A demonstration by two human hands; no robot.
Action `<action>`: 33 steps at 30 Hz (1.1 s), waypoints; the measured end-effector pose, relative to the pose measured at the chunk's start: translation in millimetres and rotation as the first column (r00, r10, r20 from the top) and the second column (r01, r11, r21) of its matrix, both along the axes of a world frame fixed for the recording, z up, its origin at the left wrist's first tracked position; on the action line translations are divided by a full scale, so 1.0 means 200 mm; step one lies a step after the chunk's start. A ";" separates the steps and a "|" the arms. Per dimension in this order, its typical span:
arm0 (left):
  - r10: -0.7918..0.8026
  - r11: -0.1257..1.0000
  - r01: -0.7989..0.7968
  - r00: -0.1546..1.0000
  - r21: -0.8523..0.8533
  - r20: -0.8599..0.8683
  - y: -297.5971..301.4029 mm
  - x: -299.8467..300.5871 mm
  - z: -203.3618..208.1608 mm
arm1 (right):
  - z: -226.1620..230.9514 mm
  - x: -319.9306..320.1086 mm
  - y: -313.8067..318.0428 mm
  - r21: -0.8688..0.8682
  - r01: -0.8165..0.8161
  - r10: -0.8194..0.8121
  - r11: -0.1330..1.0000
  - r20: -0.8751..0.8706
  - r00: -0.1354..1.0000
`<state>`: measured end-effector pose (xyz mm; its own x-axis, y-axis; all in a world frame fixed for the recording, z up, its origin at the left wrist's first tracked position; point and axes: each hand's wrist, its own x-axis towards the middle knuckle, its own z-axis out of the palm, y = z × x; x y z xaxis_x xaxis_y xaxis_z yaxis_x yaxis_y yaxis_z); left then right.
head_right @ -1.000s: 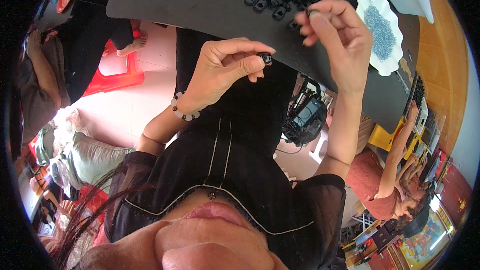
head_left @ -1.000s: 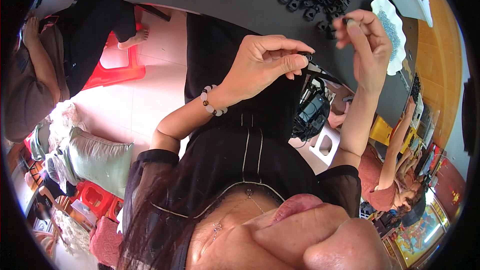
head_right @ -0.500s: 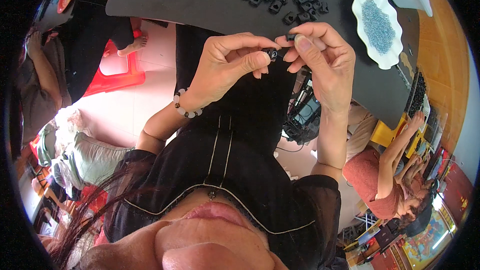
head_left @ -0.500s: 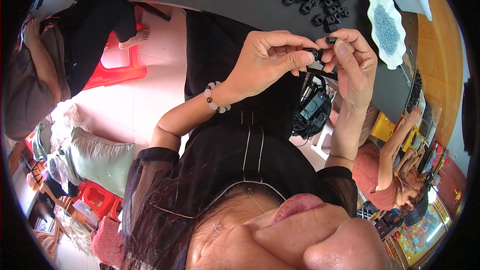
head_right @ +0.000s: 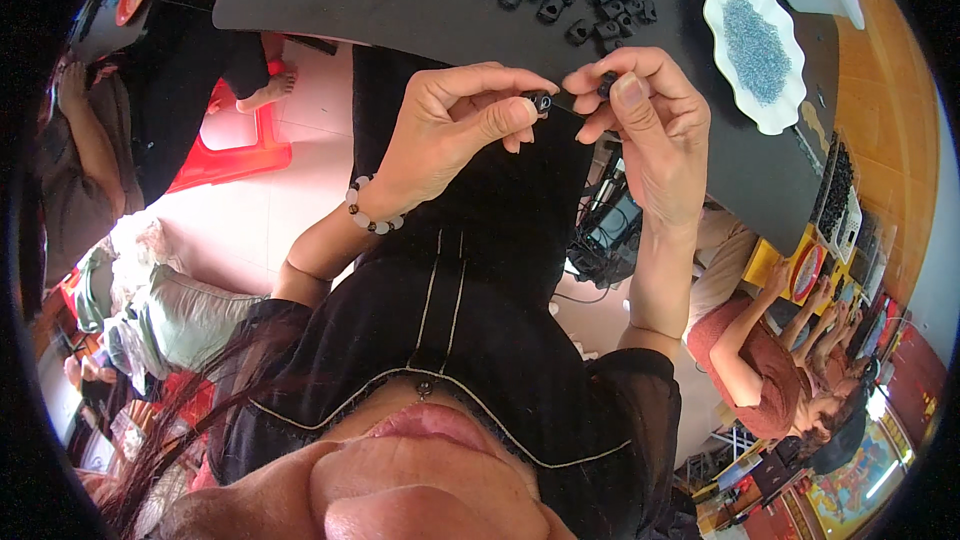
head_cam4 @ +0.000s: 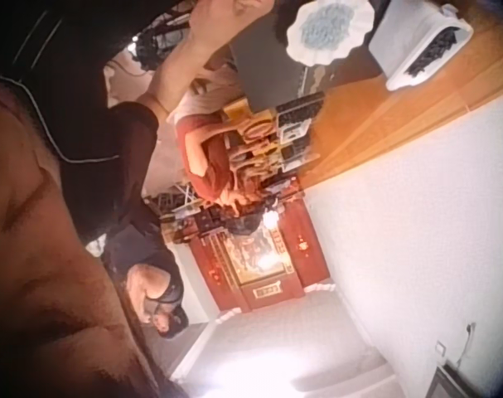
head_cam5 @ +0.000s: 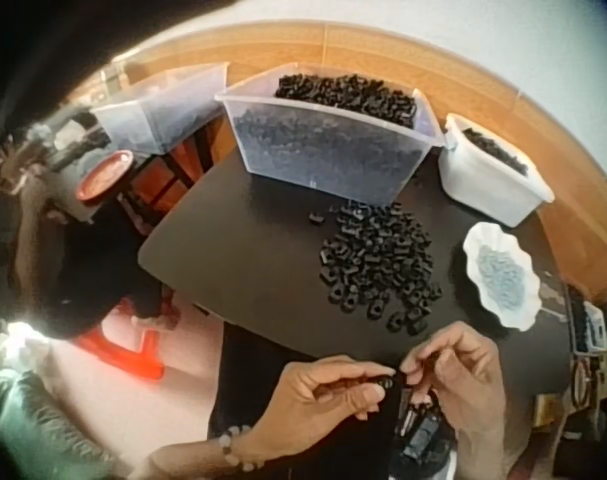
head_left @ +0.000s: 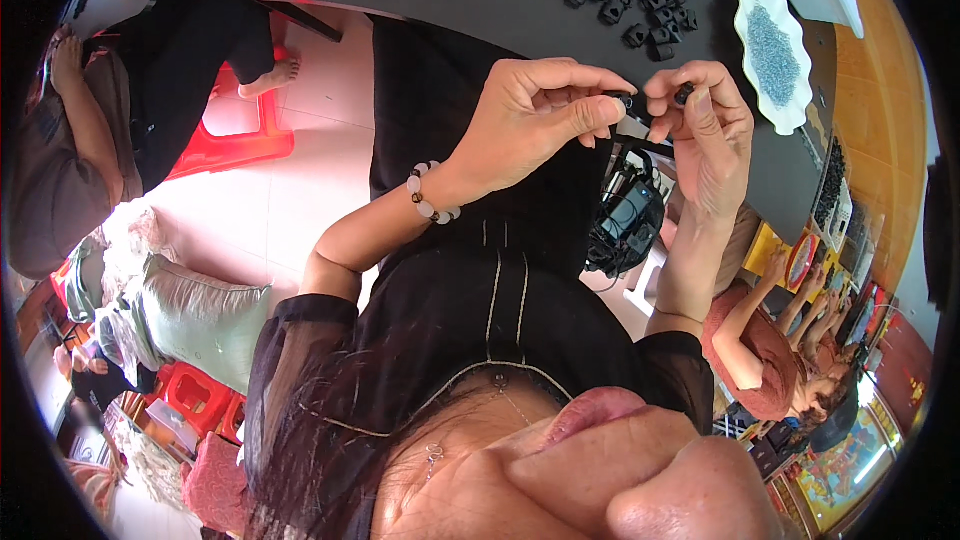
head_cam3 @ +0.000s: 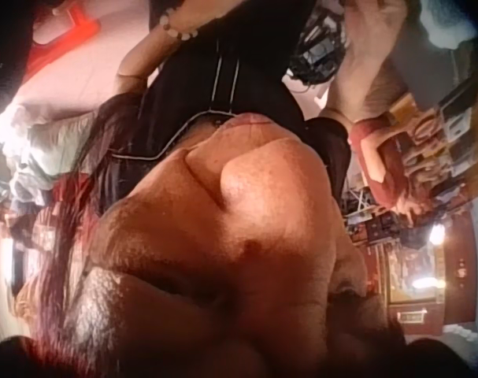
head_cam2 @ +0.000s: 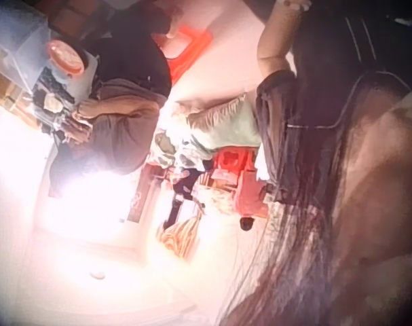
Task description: The person assembles plastic components by picking small springs from a dish and inserting them into the plastic pieces by hand. The person then pours more plastic pieces from a container onto the table and assembles them with springs.
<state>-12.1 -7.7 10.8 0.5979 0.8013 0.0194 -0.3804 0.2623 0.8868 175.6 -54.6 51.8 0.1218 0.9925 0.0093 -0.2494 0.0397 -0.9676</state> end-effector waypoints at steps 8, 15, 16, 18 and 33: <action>0.003 1.000 -0.003 1.000 0.010 0.008 0.01 -0.01 -0.01 | -0.03 0.00 -0.01 -0.034 -0.022 0.022 0.999 -0.011 1.000; 0.021 0.999 -0.022 1.000 0.032 0.016 0.02 -0.02 -0.03 | -0.02 -0.02 -0.03 -0.045 -0.036 0.038 0.998 0.051 0.998; 0.031 0.998 -0.031 0.999 0.047 0.013 0.02 -0.02 -0.03 | -0.01 -0.03 -0.03 -0.046 -0.037 0.040 0.998 0.051 0.998; 0.050 0.997 -0.051 0.999 0.064 0.014 0.01 -0.02 -0.03 | -0.01 -0.04 -0.03 -0.071 -0.025 0.026 0.997 0.023 0.999; 0.135 0.947 -0.123 0.991 0.298 -0.022 -0.01 -0.03 -0.08 | -0.06 -0.03 -0.06 -0.079 -0.123 0.129 0.989 0.073 0.989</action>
